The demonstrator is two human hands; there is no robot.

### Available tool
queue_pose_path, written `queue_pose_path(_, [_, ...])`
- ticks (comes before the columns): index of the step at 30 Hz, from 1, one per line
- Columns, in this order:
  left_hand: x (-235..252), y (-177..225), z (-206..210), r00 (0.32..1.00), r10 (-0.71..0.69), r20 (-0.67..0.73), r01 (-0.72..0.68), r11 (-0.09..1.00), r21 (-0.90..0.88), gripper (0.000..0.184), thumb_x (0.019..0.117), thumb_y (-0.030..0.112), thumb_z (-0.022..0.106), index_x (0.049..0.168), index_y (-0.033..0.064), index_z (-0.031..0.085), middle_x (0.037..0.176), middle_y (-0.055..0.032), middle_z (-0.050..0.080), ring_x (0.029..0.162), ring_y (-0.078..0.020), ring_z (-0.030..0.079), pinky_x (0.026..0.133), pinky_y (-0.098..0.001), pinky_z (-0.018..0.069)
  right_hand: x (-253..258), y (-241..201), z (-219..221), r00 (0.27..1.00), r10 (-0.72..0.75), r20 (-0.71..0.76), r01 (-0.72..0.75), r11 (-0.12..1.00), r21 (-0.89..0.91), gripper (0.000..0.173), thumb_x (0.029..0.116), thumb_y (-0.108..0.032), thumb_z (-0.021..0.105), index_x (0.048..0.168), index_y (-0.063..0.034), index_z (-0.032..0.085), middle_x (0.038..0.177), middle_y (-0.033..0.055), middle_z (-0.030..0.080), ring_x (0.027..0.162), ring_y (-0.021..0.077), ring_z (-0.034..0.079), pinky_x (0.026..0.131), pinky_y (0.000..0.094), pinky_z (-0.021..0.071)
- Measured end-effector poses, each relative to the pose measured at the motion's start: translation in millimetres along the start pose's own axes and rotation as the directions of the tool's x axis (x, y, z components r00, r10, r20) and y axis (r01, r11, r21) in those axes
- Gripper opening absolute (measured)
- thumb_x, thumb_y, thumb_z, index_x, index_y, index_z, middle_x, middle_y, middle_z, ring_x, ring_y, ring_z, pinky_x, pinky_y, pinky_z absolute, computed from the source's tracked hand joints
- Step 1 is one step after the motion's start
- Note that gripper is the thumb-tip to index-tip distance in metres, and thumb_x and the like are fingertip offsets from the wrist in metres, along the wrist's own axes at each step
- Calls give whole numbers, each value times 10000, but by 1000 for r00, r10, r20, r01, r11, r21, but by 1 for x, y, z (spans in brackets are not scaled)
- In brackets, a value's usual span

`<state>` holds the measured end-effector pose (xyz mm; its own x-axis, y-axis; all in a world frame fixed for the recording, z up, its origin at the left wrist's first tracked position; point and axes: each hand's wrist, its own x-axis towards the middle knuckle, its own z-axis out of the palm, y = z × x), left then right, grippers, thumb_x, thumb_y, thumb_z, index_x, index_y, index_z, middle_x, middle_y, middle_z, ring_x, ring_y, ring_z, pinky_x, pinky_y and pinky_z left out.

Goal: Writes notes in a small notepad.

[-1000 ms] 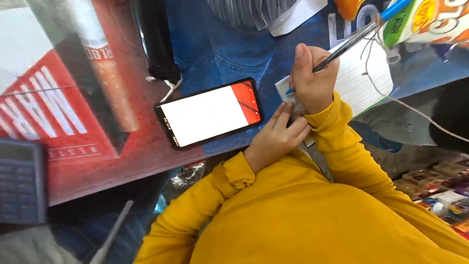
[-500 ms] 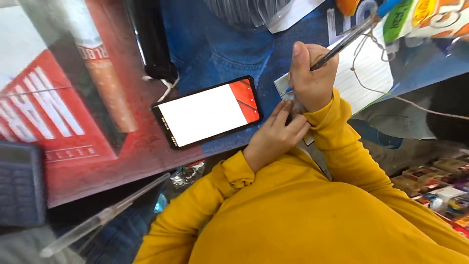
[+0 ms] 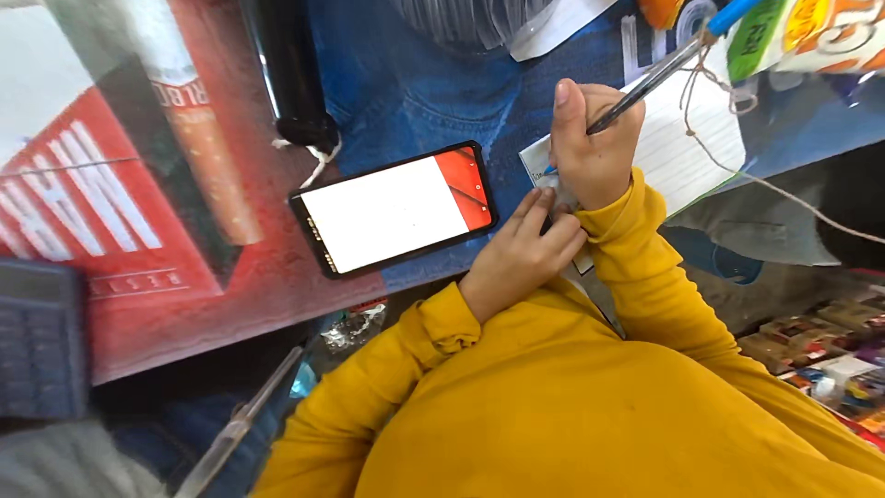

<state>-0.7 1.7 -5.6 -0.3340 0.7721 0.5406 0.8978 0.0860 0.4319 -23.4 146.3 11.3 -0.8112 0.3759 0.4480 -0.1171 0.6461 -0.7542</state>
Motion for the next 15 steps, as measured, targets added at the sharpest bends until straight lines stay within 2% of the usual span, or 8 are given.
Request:
queue_pose_path(6, [0, 1, -4, 999, -33, -3, 33, 999, -15, 158, 904, -81, 585, 931, -4, 720, 961, -163, 728, 1077, -385, 688, 1053, -445, 487, 1, 1, -3, 999, -13, 52, 13, 1000, -7, 470, 1015, -81, 509, 557, -115, 409, 524, -81, 406, 472, -43, 426, 470, 162, 362])
queue_pose_path(8, [0, 2, -4, 999, -45, -2, 45, 999, -12, 169, 892, -87, 592, 950, -4, 727, 971, -162, 729, 1082, -385, 685, 1053, -439, 488, 0, 1, -5, 996, 42, 82, -47, 997, 57, 462, 1013, -92, 519, 568, -149, 410, 520, -115, 410, 461, -55, 431, 456, 156, 366])
queue_pose_path(10, [0, 1, -1, 999, -34, -7, 34, 999, 13, 187, 904, -93, 594, 1012, -14, 724, 995, -162, 727, 1079, -372, 686, 1041, -427, 497, 3, -2, -10, 969, 211, 127, -236, 945, 227, 436, 1033, -88, 482, 624, -238, 454, 525, -185, 483, 445, -73, 471, 427, 139, 402])
queue_pose_path(11, [0, 0, 0, 1000, -26, 2, 26, 999, 41, 197, 909, -75, 602, 1058, -18, 717, 1025, -162, 725, 1085, -359, 684, 1042, -415, 495, 6, -3, -12, 946, 287, 154, -322, 892, 318, 457, 1048, -90, 436, 627, -261, 482, 527, -187, 532, 435, -65, 500, 415, 136, 432])
queue_pose_path(13, [0, -1, 2, 999, -26, 28, 23, 995, 96, 251, 924, 8, 629, 1161, -34, 699, 1115, -174, 713, 1105, -333, 677, 1048, -386, 483, 8, -1, -14, 929, 314, 194, -369, 819, 439, 495, 1073, -112, 356, 634, -257, 533, 562, -168, 583, 458, -44, 542, 441, 141, 476])
queue_pose_path(15, [1, -1, 1, 996, -45, 71, 37, 994, 108, 328, 926, 46, 637, 1234, -61, 665, 1217, -207, 685, 1144, -333, 668, 1061, -369, 475, 9, 2, -15, 935, 261, 242, -349, 802, 485, 453, 1092, -145, 330, 740, -233, 603, 671, -160, 645, 554, -31, 612, 515, 146, 532])
